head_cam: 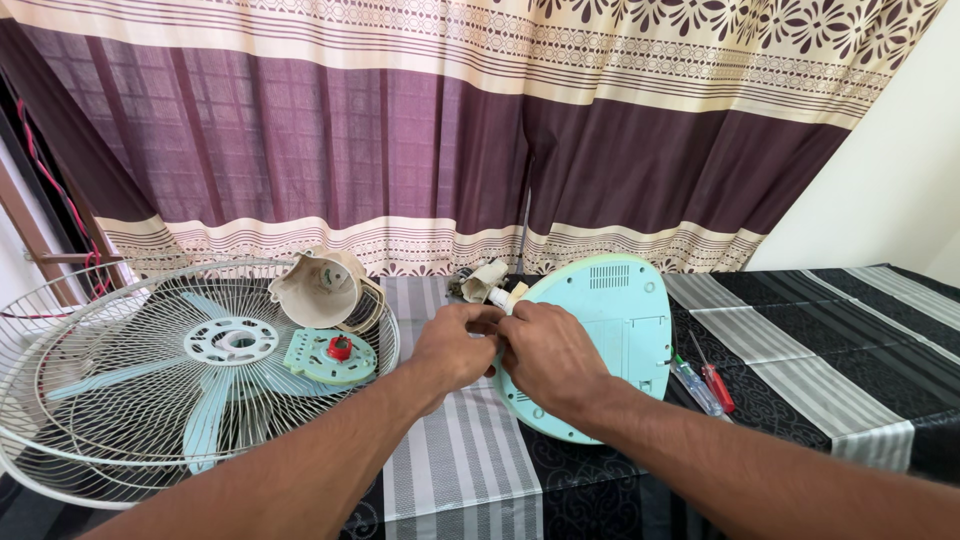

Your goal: The person uses a screwdriver to remove screws from the back cover of a light blue electric fan. They unscrew multiple fasteners, set them aside, and detach the rear housing, exposing internal wiring and components.

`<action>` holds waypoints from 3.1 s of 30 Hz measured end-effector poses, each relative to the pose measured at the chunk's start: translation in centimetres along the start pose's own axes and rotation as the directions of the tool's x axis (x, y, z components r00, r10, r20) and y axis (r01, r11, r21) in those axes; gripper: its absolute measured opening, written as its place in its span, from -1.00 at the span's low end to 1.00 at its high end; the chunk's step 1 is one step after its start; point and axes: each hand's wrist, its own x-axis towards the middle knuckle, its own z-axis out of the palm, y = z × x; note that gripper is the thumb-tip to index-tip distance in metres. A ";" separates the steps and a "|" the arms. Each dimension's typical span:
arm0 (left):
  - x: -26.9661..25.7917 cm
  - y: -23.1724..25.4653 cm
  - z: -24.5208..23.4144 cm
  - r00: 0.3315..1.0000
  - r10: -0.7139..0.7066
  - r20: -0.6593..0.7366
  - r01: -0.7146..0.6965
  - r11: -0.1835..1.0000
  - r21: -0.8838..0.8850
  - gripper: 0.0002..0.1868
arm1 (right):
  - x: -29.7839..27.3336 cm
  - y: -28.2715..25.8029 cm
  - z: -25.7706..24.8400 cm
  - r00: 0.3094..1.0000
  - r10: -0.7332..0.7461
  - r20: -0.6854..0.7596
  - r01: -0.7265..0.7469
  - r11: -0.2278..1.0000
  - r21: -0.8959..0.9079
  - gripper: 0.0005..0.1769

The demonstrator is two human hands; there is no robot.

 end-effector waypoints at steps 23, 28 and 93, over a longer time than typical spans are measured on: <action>0.1 0.1 0.1 1.000 -0.006 0.012 0.005 0.999 0.049 -0.61 | 0.1 0.5 -0.1 0.993 0.082 -0.085 -0.061 0.973 0.221 -0.79; 0.4 -0.1 0.4 1.000 -0.020 0.002 0.020 0.999 0.032 -0.60 | 0.2 1.0 0.2 0.988 0.115 -0.100 -0.084 0.959 0.272 -0.79; 1.6 9.8 25.0 0.963 0.237 -0.126 -0.254 0.956 -0.145 -0.80 | -13.7 22.5 -9.5 0.782 0.600 0.169 -0.383 0.249 0.889 -0.74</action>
